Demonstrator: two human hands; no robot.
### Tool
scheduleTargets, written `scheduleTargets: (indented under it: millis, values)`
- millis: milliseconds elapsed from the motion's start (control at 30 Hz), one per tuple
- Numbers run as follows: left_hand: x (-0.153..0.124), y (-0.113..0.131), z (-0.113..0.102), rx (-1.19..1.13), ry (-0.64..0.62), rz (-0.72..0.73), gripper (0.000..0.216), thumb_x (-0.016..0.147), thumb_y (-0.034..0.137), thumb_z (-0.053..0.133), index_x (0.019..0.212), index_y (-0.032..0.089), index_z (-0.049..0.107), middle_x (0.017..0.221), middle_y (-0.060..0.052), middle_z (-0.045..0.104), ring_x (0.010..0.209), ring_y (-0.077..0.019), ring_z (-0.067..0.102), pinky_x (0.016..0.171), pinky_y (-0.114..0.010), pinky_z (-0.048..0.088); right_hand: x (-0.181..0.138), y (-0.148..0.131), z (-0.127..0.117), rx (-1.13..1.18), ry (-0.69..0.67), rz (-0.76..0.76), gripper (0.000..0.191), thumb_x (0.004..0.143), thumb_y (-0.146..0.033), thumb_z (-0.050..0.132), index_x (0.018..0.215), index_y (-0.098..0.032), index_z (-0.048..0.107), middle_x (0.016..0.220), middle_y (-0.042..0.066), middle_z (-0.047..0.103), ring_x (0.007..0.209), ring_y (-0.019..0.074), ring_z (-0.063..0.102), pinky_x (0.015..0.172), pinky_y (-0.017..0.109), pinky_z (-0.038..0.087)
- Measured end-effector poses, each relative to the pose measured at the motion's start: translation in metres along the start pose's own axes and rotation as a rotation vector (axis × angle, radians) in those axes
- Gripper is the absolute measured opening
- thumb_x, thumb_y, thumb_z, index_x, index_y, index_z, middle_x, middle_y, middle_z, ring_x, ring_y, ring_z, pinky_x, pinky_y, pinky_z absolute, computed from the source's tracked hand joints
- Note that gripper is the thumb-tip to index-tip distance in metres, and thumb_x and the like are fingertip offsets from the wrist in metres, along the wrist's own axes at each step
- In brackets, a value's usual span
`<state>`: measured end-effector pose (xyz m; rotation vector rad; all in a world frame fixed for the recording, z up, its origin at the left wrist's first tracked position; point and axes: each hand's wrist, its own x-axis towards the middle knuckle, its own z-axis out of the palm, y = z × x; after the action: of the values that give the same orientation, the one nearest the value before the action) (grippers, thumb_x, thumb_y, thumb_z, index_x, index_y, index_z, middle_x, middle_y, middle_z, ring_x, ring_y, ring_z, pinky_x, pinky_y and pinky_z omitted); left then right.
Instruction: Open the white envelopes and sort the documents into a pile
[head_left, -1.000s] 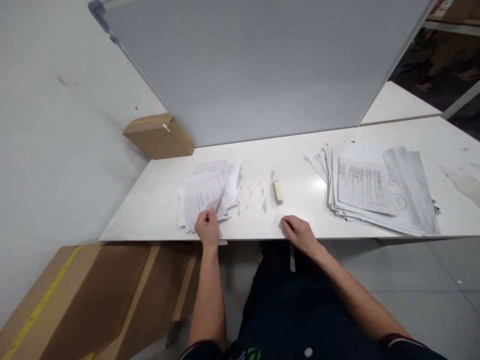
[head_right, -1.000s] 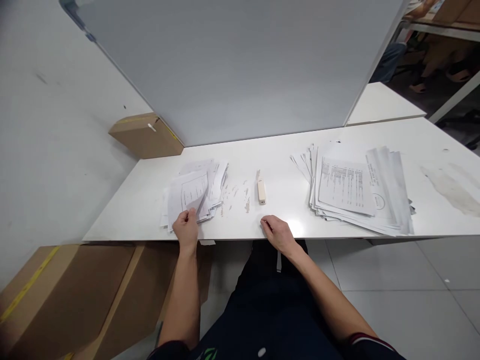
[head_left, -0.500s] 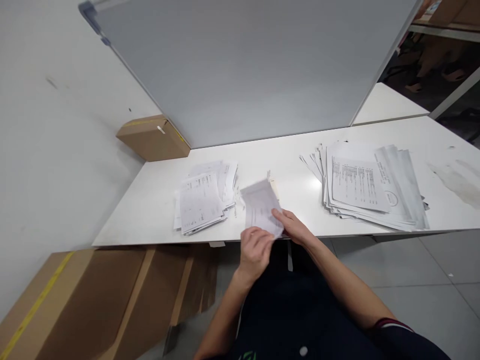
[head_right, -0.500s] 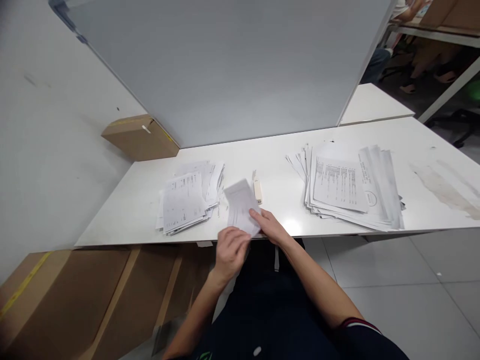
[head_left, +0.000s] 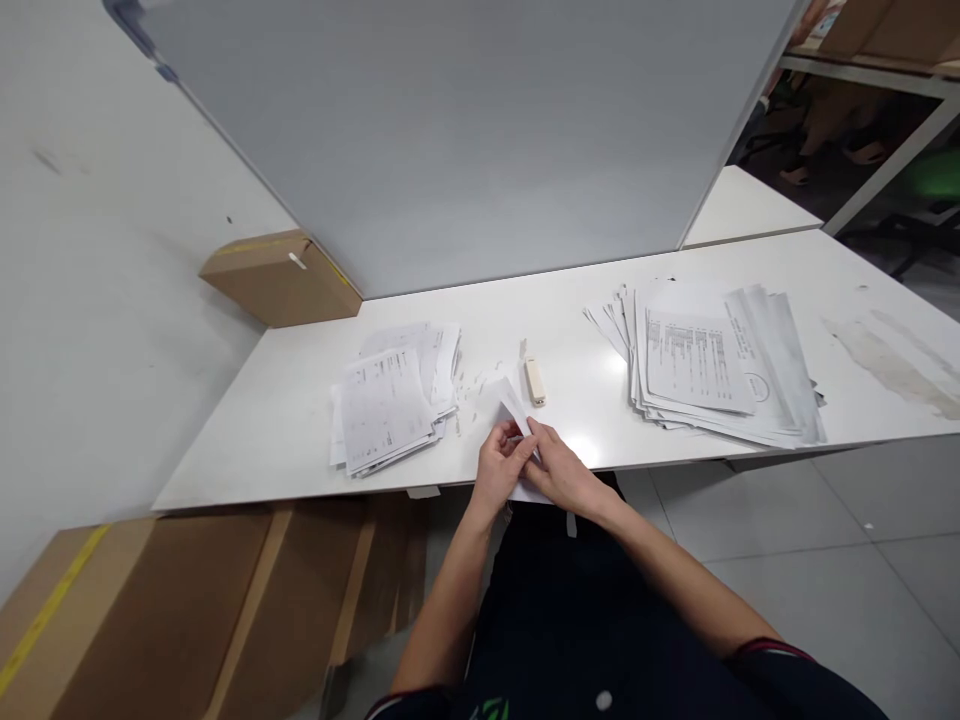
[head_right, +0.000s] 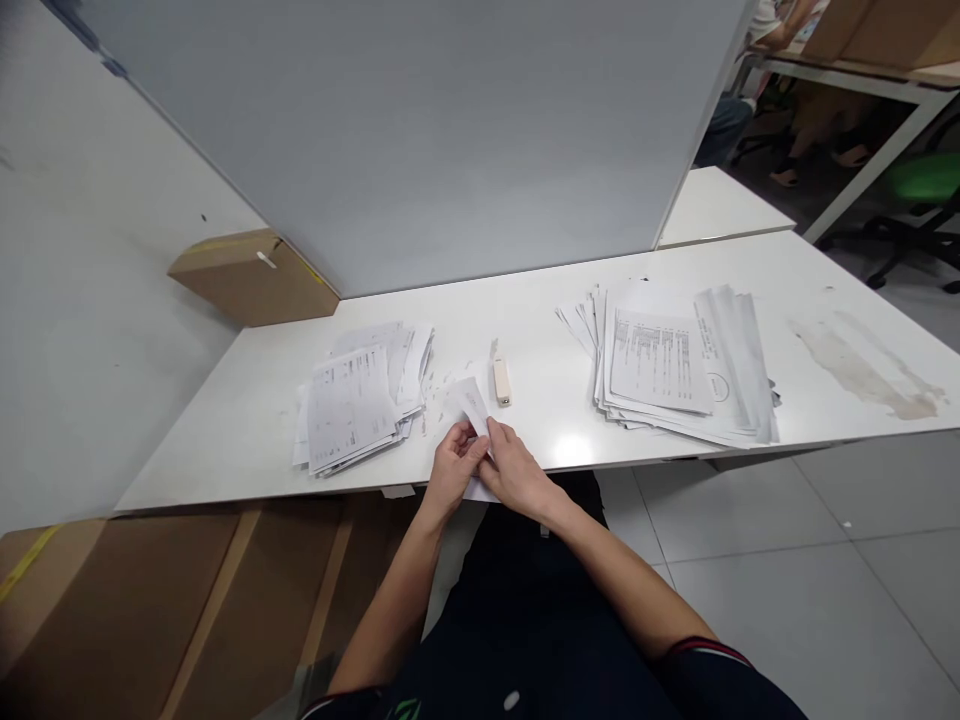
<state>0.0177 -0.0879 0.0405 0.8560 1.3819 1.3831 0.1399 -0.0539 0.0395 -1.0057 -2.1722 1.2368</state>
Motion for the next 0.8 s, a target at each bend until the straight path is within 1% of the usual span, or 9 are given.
scheduleTargets:
  millis: [200,267,333,400,467,567,633,700,800]
  values:
    - [0.002,-0.007,-0.007,-0.103,-0.046,-0.053,0.04,0.068,0.033,0.07,0.102,0.016,0.058,0.1,-0.007,0.065,0.091,-0.0179,0.061,0.081,-0.029,0.047,-0.001,-0.005,-0.017,0.141,-0.06,0.035,0.067,0.077,-0.041,0.059,0.136,-0.021,0.034,0.128,0.013,0.047,0.115,0.0257,0.047,0.094,0.041,0.04]
    - [0.003,-0.009,-0.006,-0.105,-0.031,-0.059,0.039,0.068,0.034,0.07,0.101,0.015,0.06,0.098,-0.007,0.066,0.089,-0.018,0.061,0.079,-0.029,0.047,0.0,-0.008,-0.02,0.202,-0.067,0.017,0.058,0.078,-0.04,0.058,0.13,-0.023,0.042,0.122,0.009,0.053,0.109,0.0234,0.051,0.089,0.037,0.043]
    - [0.002,-0.01,-0.005,-0.11,0.0,-0.064,0.035,0.069,0.036,0.068,0.096,0.013,0.063,0.091,-0.008,0.067,0.085,-0.0183,0.061,0.077,-0.03,0.047,0.001,-0.005,-0.022,0.236,-0.022,0.048,0.036,0.084,-0.04,0.05,0.114,-0.021,0.054,0.106,0.006,0.062,0.095,0.0207,0.058,0.08,0.033,0.047]
    - [-0.001,-0.006,-0.009,-0.149,0.052,-0.073,0.03,0.07,0.036,0.066,0.089,0.012,0.065,0.085,-0.007,0.068,0.08,-0.0177,0.061,0.074,-0.029,0.047,0.002,0.003,-0.027,0.219,0.059,0.127,0.031,0.088,-0.04,0.04,0.091,-0.017,0.061,0.086,0.005,0.065,0.078,0.0197,0.06,0.068,0.03,0.048]
    - [-0.006,0.002,-0.02,-0.2,0.137,-0.075,0.026,0.068,0.033,0.066,0.086,0.013,0.066,0.08,-0.004,0.068,0.075,-0.0165,0.061,0.07,-0.028,0.047,0.0,0.013,-0.04,0.15,0.161,0.18,0.033,0.087,-0.04,0.039,0.076,-0.017,0.059,0.073,0.004,0.063,0.068,0.0193,0.058,0.061,0.029,0.045]
    - [-0.014,0.02,-0.046,-0.196,0.293,-0.013,0.021,0.065,0.027,0.064,0.083,0.015,0.065,0.077,-0.002,0.068,0.071,-0.0156,0.061,0.065,-0.025,0.046,-0.01,0.02,-0.073,-0.032,0.434,0.198,0.025,0.083,-0.039,0.048,0.071,-0.019,0.057,0.063,0.001,0.057,0.06,0.0164,0.052,0.057,0.027,0.039]
    - [-0.017,0.032,-0.061,-0.152,0.343,0.019,0.021,0.065,0.025,0.062,0.083,0.016,0.065,0.077,-0.001,0.068,0.072,-0.0162,0.061,0.064,-0.025,0.046,-0.018,0.017,-0.095,-0.067,0.641,0.232,0.024,0.079,-0.041,0.054,0.068,-0.02,0.055,0.057,-0.002,0.052,0.054,0.014,0.046,0.052,0.025,0.035]
    - [-0.019,0.038,-0.067,-0.126,0.349,0.029,0.022,0.066,0.027,0.06,0.085,0.017,0.064,0.08,-0.001,0.069,0.075,-0.0169,0.062,0.067,-0.026,0.047,-0.024,0.009,-0.108,0.119,0.707,0.245,0.024,0.077,-0.043,0.058,0.072,-0.02,0.057,0.06,-0.002,0.053,0.054,0.0136,0.047,0.05,0.024,0.035]
    - [-0.017,0.041,-0.06,-0.138,0.308,0.018,0.021,0.067,0.027,0.059,0.086,0.018,0.062,0.081,0.0,0.068,0.078,-0.0171,0.062,0.07,-0.027,0.047,-0.025,-0.004,-0.104,0.521,0.565,0.209,0.028,0.077,-0.045,0.057,0.091,-0.02,0.059,0.07,0.001,0.06,0.06,0.0158,0.054,0.054,0.027,0.042]
